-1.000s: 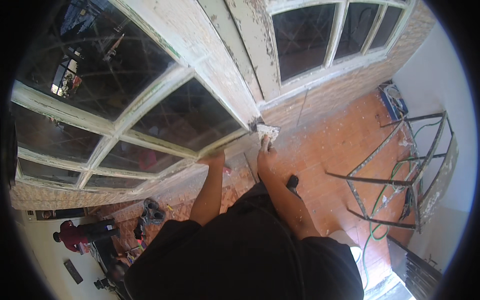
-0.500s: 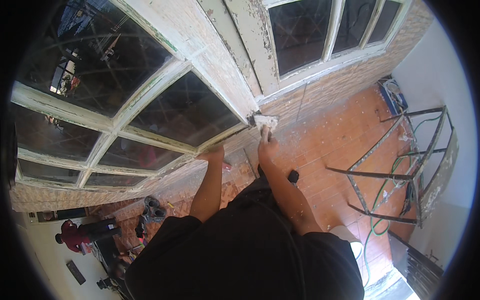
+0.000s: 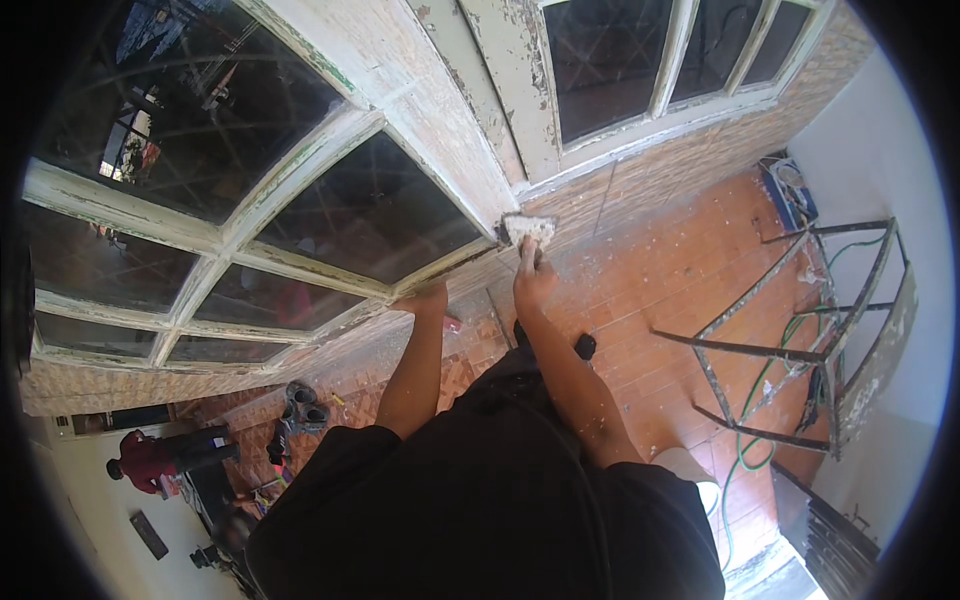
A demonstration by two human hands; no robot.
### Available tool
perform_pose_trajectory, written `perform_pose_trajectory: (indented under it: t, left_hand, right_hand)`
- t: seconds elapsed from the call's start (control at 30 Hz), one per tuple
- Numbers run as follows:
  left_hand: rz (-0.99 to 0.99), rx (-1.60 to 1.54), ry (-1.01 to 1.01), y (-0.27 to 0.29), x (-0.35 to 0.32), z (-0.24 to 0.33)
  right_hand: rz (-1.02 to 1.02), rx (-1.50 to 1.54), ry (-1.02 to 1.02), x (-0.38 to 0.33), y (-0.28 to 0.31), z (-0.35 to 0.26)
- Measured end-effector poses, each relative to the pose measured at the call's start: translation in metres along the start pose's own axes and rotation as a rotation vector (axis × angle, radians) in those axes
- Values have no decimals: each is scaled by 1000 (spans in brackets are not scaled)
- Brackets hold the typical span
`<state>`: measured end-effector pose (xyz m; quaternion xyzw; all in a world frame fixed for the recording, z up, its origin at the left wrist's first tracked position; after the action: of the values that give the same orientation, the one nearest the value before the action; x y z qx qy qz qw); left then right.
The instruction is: Scraping old paint and residue from a wooden window frame using a metal putty knife.
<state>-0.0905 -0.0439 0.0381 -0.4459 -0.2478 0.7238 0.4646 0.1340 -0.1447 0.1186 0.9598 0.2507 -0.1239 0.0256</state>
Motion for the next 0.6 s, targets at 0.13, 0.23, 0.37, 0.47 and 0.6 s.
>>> perform_pose_trajectory:
  t: [0.13, 0.23, 0.37, 0.47, 0.6]
  left_hand:
    - [-19, 46, 6, -14, 2, -7]
    - [-18, 83, -1, -4, -15, -3]
    - [-119, 63, -3, -28, -19, -8]
    - [-110, 53, -16, -16, -5, -2]
    - [-22, 39, 35, 18, 13, -13]
  right_hand:
    - [-14, 30, -24, 17, -9, 15]
    - [-17, -5, 41, -3, 7, -2]
    - [22, -36, 20, 5, 11, 9]
    - [45, -24, 102, 0, 6, -2]
    - [-3, -95, 149, 12, 15, 48]
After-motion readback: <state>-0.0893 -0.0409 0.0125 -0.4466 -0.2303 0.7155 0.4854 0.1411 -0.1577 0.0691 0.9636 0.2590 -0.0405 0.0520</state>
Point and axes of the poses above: each hand's wrist, its own x-axis towards the middle knuckle, its own y-axis out of the back of the hand, z = x × y, the point moved 4 cm from there along x, towards the middle knuckle, and after that the axes turned 15 degrees about x, right-handed, at the moved point
